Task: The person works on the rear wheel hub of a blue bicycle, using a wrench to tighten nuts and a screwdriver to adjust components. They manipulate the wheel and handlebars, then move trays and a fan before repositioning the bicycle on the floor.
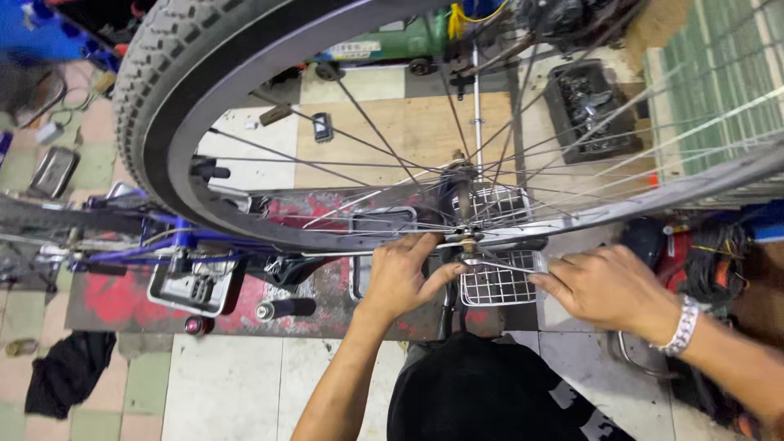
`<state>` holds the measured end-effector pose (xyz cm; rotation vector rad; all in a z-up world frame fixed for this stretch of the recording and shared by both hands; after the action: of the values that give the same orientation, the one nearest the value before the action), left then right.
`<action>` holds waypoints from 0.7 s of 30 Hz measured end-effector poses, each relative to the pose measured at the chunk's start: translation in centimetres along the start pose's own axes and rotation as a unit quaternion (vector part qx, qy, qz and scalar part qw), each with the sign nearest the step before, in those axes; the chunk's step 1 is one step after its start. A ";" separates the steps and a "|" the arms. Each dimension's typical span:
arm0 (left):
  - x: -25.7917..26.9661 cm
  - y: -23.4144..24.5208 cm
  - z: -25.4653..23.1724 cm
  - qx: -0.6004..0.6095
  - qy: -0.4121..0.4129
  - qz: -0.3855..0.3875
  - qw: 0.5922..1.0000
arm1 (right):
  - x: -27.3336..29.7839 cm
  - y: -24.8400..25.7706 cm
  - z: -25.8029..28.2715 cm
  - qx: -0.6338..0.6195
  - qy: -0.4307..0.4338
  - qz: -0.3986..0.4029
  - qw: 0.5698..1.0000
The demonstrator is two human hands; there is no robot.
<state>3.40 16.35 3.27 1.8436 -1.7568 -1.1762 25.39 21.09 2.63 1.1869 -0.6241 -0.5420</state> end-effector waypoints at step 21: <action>0.4 -0.3 -0.4 -0.026 -0.015 -0.082 0.996 | -1.5 6.6 2.4 0.139 -0.105 0.199 0.964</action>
<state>3.85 15.94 3.19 1.9792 -1.6004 -1.3042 23.04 22.44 9.30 1.2309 -1.1201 -0.2415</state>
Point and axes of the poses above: each hand's wrist, its own x-axis away from the middle knuckle, its own y-axis out of the back of the hand, z = x × y, the point moved 9 cm from there along -x, towards the middle knuckle, and after that the axes turned 2 degrees about -x, right-handed, at the moved point
